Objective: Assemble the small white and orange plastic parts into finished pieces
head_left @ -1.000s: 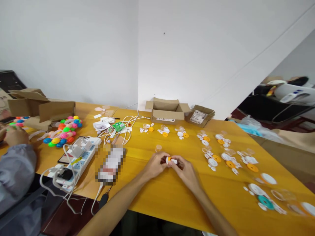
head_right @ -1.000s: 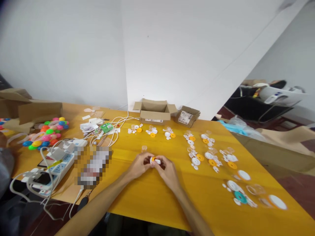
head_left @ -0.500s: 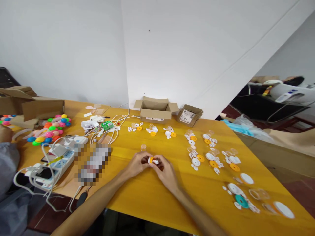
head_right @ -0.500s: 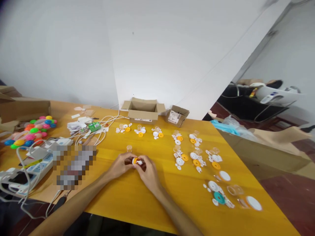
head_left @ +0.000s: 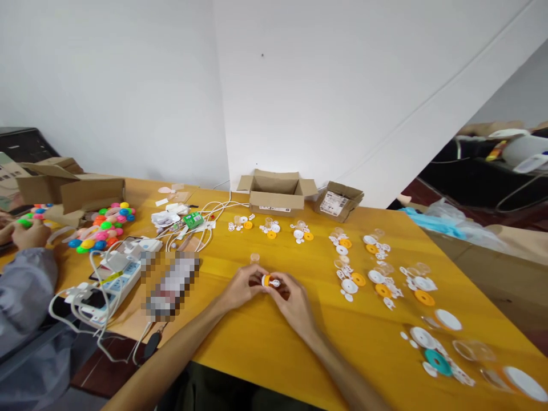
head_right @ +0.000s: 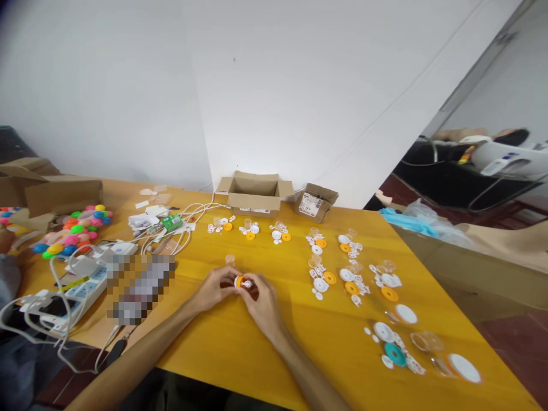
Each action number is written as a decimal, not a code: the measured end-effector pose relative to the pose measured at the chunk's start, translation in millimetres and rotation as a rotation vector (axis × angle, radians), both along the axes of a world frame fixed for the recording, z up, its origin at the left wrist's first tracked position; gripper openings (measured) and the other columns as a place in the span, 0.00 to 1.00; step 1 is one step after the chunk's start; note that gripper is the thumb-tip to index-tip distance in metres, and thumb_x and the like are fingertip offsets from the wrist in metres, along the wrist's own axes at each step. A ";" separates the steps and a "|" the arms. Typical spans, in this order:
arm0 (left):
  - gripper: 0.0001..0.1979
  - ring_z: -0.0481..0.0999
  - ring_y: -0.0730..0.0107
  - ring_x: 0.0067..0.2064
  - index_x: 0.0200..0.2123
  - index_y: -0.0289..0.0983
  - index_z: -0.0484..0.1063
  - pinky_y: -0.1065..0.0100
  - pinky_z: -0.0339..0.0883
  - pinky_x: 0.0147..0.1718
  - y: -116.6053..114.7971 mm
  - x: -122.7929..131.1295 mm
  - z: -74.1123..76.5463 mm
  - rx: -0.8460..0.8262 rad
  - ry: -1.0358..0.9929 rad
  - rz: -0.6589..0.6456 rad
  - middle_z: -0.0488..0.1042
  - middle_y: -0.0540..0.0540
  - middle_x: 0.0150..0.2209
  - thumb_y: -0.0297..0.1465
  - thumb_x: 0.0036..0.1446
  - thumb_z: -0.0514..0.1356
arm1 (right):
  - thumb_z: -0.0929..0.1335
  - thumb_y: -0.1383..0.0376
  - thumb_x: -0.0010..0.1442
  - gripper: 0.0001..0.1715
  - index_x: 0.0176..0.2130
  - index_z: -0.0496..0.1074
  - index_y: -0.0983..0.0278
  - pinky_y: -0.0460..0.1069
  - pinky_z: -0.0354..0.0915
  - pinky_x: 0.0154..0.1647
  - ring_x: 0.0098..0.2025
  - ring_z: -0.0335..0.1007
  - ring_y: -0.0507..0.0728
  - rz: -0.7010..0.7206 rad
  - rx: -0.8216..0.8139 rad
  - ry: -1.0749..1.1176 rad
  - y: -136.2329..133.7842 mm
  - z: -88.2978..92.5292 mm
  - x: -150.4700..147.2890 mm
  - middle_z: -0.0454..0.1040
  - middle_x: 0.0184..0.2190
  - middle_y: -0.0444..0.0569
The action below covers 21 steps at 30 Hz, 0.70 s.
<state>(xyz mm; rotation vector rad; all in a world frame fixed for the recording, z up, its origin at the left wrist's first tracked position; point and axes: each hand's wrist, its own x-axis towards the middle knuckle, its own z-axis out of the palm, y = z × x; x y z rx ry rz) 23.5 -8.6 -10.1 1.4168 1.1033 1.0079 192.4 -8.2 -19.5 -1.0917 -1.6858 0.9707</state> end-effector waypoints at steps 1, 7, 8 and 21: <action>0.19 0.78 0.66 0.36 0.37 0.36 0.74 0.64 0.73 0.41 0.4 0.0 -0.7 0.001 0.002 -0.002 0.79 0.46 0.35 0.42 0.46 0.71 | 0.69 0.55 0.57 0.12 0.37 0.75 0.59 0.52 0.73 0.36 0.34 0.75 0.59 -0.010 -0.003 -0.004 0.1 0.1 -0.2 0.79 0.34 0.50; 0.15 0.77 0.68 0.35 0.35 0.35 0.73 0.66 0.73 0.38 3.6 1.0 -4.0 0.037 0.012 -0.029 0.78 0.47 0.33 0.39 0.49 0.69 | 0.69 0.53 0.55 0.14 0.34 0.75 0.60 0.51 0.73 0.34 0.32 0.75 0.59 -0.051 -0.030 -0.057 -0.8 4.7 -2.3 0.80 0.32 0.50; 0.14 0.77 0.68 0.35 0.35 0.35 0.73 0.67 0.72 0.37 4.1 1.3 -4.6 0.043 0.016 -0.031 0.78 0.47 0.33 0.39 0.50 0.68 | 0.69 0.52 0.55 0.14 0.34 0.75 0.60 0.51 0.73 0.33 0.31 0.75 0.58 -0.065 -0.032 -0.065 -1.6 5.7 -2.8 0.80 0.31 0.49; 0.15 0.77 0.68 0.35 0.33 0.37 0.72 0.67 0.72 0.38 9.5 1.6 -1.3 0.041 -0.029 -0.065 0.78 0.48 0.32 0.39 0.47 0.70 | 0.69 0.49 0.55 0.20 0.37 0.75 0.62 0.49 0.70 0.33 0.33 0.74 0.57 -0.078 -0.037 -0.066 -5.3 13.2 -4.7 0.79 0.34 0.49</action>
